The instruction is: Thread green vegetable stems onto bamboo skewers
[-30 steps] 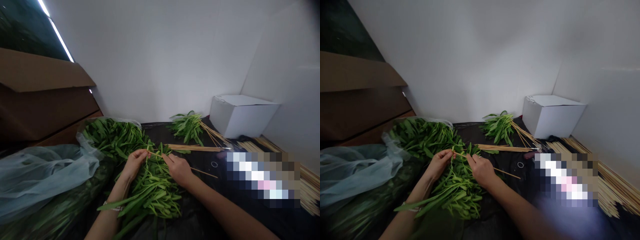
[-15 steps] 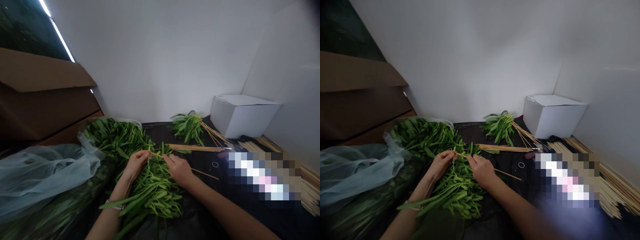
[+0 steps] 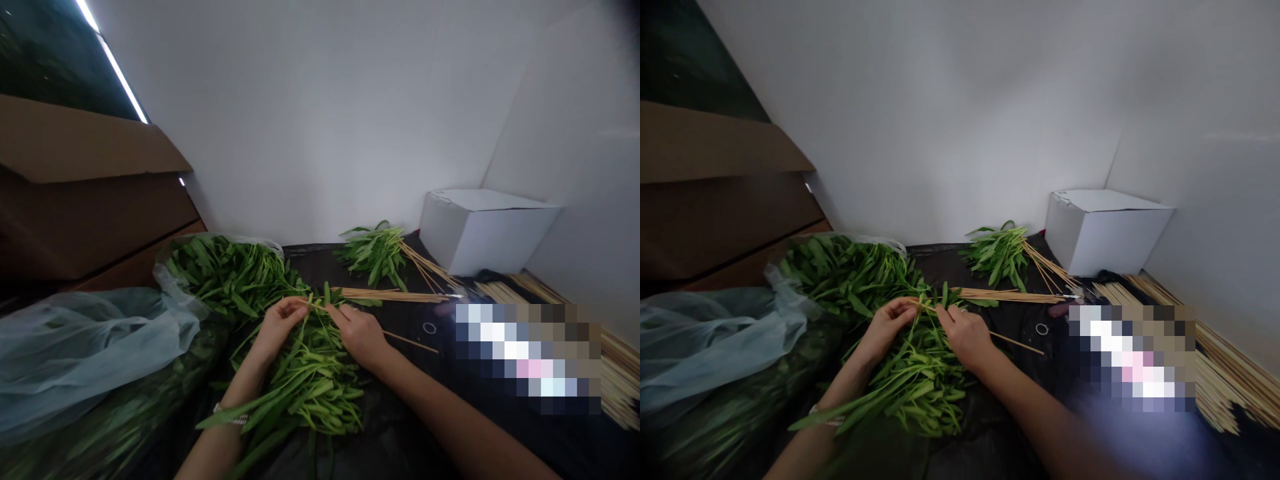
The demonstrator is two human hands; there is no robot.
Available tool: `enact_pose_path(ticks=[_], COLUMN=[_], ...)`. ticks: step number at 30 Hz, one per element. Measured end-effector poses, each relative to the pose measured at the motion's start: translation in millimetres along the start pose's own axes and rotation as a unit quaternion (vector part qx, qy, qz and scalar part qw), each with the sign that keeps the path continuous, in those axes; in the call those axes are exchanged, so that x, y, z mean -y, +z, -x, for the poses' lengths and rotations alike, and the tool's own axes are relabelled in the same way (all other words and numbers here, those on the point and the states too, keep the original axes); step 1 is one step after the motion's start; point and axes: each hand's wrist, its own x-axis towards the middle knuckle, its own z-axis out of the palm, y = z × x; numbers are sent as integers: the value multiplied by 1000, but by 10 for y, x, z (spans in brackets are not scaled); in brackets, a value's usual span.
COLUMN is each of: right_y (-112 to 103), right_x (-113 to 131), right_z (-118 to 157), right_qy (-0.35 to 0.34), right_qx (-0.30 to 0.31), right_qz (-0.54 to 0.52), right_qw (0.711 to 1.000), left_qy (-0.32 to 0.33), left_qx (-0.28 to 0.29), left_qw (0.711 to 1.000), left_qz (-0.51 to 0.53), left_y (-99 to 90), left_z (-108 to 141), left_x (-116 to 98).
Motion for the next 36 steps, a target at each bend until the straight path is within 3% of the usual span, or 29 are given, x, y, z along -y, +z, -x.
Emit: enact_pose_path(ticks=[2,4,7,9,11,13,19,23,25,30,33,36], right_y=[-15,-32,-42,-40,-36,-33,-30,-35,-36,-33,-27,-13], right_x=[-68,-135,-201,-214,-207,-191,-170,-180,-184,-184,-170,-137], right_z=[-15,-29,-41,-42,-40,-38,-36,-40,-43,-43,-38,-28], right_qy=[21,46,73,79,79,75,60,62,66,68,59,34], right_qx=[-18,-31,-35,-33,-30,-26,-37,-36,-31,-36,-41,-50], right_qz=[9,15,19,20,21,20,16,13,11,1,-4,-10], right_qw=[1000,998,997,996,996,997,997,997,997,997,997,998], left_qy=[24,34,22,37,68,104,136,133,140,147,96,40], left_qx=[-50,-53,92,200,256,267,224,187,141,-58,-122,-146], left_qw=[998,997,992,970,947,929,882,894,919,976,988,981], left_qz=[-12,-37,-89,-132,-180,-235,-391,-386,-342,-147,19,121], left_y=[-31,-78,-128,-129,-109,-79,-2,3,-23,-152,-200,-192], left_z=[-4,5,57,101,133,143,111,74,42,-42,-64,-60], left_x=[-39,-85,-165,-201,-199,-152,33,45,30,-16,-32,-44])
